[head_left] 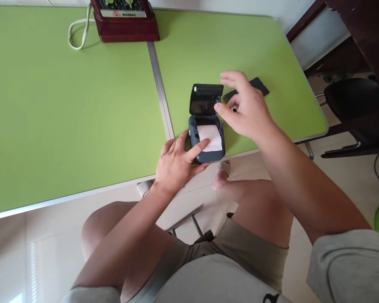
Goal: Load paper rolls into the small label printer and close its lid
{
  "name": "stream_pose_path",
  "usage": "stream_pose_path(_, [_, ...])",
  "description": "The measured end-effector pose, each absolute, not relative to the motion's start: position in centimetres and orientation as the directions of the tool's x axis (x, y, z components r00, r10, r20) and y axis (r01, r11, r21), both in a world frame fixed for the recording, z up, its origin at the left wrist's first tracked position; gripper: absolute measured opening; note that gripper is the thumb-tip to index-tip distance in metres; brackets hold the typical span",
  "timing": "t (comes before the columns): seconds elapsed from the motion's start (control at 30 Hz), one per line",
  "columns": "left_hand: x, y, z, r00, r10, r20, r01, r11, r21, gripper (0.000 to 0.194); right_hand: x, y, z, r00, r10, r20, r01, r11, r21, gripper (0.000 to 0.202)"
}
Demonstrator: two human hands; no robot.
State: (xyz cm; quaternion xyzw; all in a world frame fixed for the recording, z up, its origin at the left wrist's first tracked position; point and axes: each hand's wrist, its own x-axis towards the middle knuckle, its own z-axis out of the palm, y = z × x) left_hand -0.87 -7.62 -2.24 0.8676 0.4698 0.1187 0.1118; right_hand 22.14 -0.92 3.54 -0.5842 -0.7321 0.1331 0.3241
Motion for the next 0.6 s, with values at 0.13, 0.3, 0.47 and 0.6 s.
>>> stream_pose_path(0.13, [-0.8, -7.7, -2.2, 0.527, 0.845, 0.091, 0.789, -0.526, 0.317, 0.065, 21.6, -1.8, 3.5, -0.046, 0.949, 0.311, 0.731, 0.244, -0.637, 0.041])
stream_pose_path(0.3, [-0.9, -7.7, -2.4, 0.549, 0.827, 0.123, 0.769, -0.557, 0.314, 0.061, 21.7, -6.6, 0.8, 0.191, 0.951, 0.242, 0.542, 0.103, -0.834, 0.044])
stream_pose_path(0.47, [-1.1, -7.5, -2.6, 0.534, 0.835, 0.137, 0.782, -0.548, 0.297, 0.07, 20.9, -6.4, -1.3, 0.221, 0.964, -0.145, 0.266, -0.203, -0.943, 0.063])
stream_pose_path(0.6, [-1.0, -7.4, -2.7, 0.509, 0.851, 0.129, 0.797, -0.522, 0.303, 0.089, 20.8, -5.0, -0.7, 0.149, 0.968, -0.204, 0.275, -0.239, -0.931, 0.059])
